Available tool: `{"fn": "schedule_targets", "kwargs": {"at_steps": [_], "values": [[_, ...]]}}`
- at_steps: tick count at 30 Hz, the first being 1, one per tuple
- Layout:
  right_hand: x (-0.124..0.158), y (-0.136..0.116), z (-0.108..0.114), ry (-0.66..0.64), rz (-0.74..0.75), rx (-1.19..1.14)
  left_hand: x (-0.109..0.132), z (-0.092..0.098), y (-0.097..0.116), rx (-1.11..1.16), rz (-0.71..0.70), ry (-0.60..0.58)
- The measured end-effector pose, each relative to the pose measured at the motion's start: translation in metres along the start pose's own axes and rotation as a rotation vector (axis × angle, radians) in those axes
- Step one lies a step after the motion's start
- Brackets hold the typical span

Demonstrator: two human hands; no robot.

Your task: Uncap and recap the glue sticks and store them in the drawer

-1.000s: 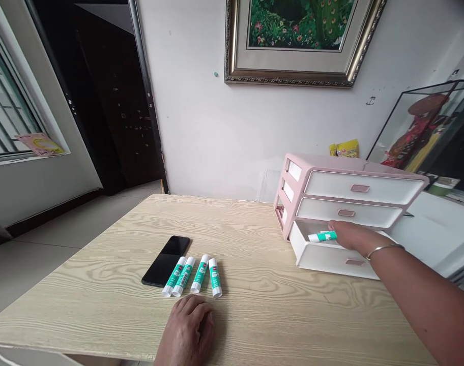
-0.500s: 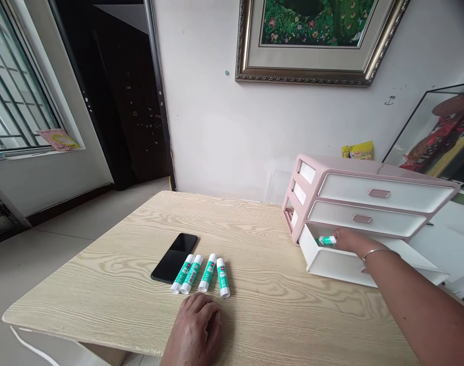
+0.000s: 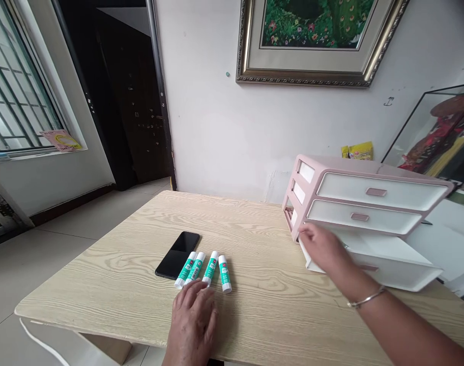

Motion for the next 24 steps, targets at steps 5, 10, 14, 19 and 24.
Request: {"fn": "schedule_targets", "kwargs": {"at_steps": [5, 10, 14, 19, 24], "values": [[0.044, -0.084, -0.042, -0.283, 0.083, -0.32, 0.001, 0.002, -0.024, -0.206, 0.209, 0.021], [0.055, -0.118, -0.076, -0.371, 0.141, -0.396, -0.004, 0.002, -0.037, -0.379, 0.273, -0.125], [0.051, -0.141, -0.089, -0.327, 0.205, -0.401, -0.01, -0.002, -0.033, -0.425, 0.249, -0.189], [0.05, -0.163, -0.115, -0.281, 0.287, -0.359, -0.013, -0.011, -0.025, -0.339, 0.165, -0.196], [0.051, -0.161, -0.147, -0.231, 0.371, -0.314, -0.015, -0.011, -0.021, -0.157, 0.046, -0.127]]}}
Point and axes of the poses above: each hand's wrist, its own x-axis away from the middle knuckle, its own z-axis out of the back of the hand, y = z × x, the point moved 2 cm from there along -x, towards the middle knuckle, and after that the axes turned 2 degrees about z, right-handed, at the moved point
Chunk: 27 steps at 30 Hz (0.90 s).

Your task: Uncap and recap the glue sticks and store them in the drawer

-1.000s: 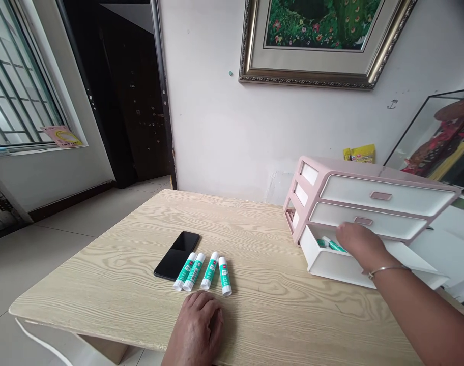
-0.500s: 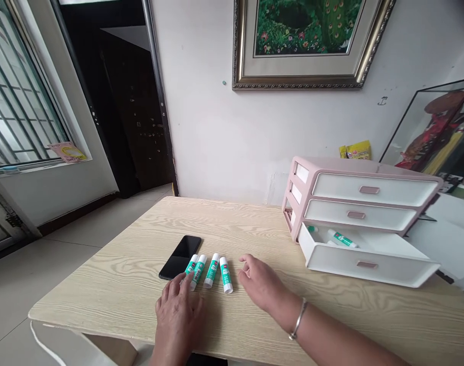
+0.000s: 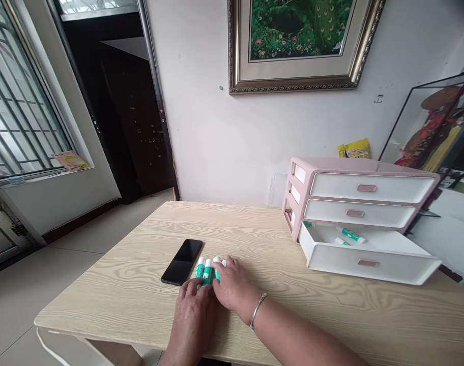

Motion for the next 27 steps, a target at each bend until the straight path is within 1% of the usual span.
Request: {"fn": "schedule_targets", "kwargs": {"at_steps": [2, 5, 10, 13, 15, 18, 21, 24, 27], "values": [[0.002, 0.008, -0.004, 0.015, 0.032, 0.003, 0.0, 0.001, 0.001, 0.07, -0.027, 0.005], [0.008, 0.02, -0.001, 0.047, 0.032, 0.004, 0.0, -0.001, 0.006, 0.171, -0.061, 0.004], [0.012, 0.034, 0.01, 0.077, -0.043, -0.058, 0.002, -0.004, 0.023, 0.295, -0.134, -0.023], [0.012, 0.037, 0.015, 0.083, -0.104, -0.132, 0.002, -0.001, 0.034, 0.358, -0.172, -0.035], [0.014, 0.038, 0.016, 0.079, -0.118, -0.144, 0.002, 0.002, 0.039, 0.388, -0.184, -0.026], [0.018, 0.037, 0.016, 0.077, -0.086, -0.092, 0.003, 0.003, 0.039, 0.419, -0.144, -0.014], [0.022, 0.038, 0.015, 0.111, -0.036, -0.05, 0.006, 0.002, 0.034, 0.451, -0.049, -0.01], [0.025, 0.043, 0.014, 0.124, 0.023, -0.061, 0.01, 0.002, 0.028, 0.46, 0.037, -0.012], [0.028, 0.055, 0.011, 0.123, 0.032, -0.121, 0.013, 0.006, 0.026, 0.457, 0.074, -0.005]]}}
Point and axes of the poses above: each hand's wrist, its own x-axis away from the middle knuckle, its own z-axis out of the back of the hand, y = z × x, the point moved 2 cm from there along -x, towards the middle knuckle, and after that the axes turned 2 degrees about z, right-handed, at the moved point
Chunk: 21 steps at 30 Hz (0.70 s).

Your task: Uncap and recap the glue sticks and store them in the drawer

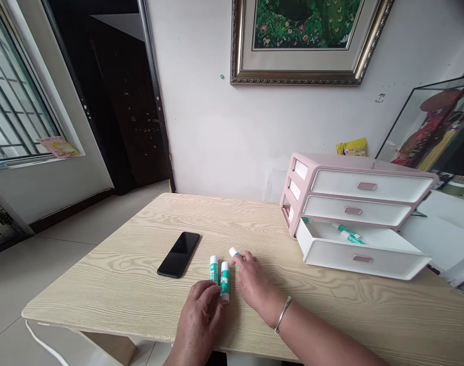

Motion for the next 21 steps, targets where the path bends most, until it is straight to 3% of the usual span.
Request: {"fn": "schedule_targets", "kwargs": {"at_steps": [3, 6, 12, 14, 17, 21], "values": [[0.004, 0.016, 0.008, 0.011, -0.004, -0.099, -0.001, 0.006, 0.004, 0.017, 0.022, 0.019], [0.006, 0.032, 0.037, 0.056, 0.066, -0.103, -0.004, 0.012, 0.007, 0.071, 0.093, 0.024], [0.01, 0.077, 0.148, 0.204, 0.116, 0.082, -0.005, 0.015, -0.002, 0.181, 0.266, -0.034], [0.013, 0.092, 0.188, 0.261, 0.047, 0.182, -0.003, 0.014, -0.011, 0.217, 0.326, -0.044], [0.02, 0.11, 0.23, 0.218, -0.138, 0.3, 0.0, 0.011, -0.026, 0.305, 0.433, -0.033], [0.028, 0.125, 0.253, 0.078, -0.372, 0.386, 0.002, 0.006, -0.039, 0.374, 0.523, -0.026]]}}
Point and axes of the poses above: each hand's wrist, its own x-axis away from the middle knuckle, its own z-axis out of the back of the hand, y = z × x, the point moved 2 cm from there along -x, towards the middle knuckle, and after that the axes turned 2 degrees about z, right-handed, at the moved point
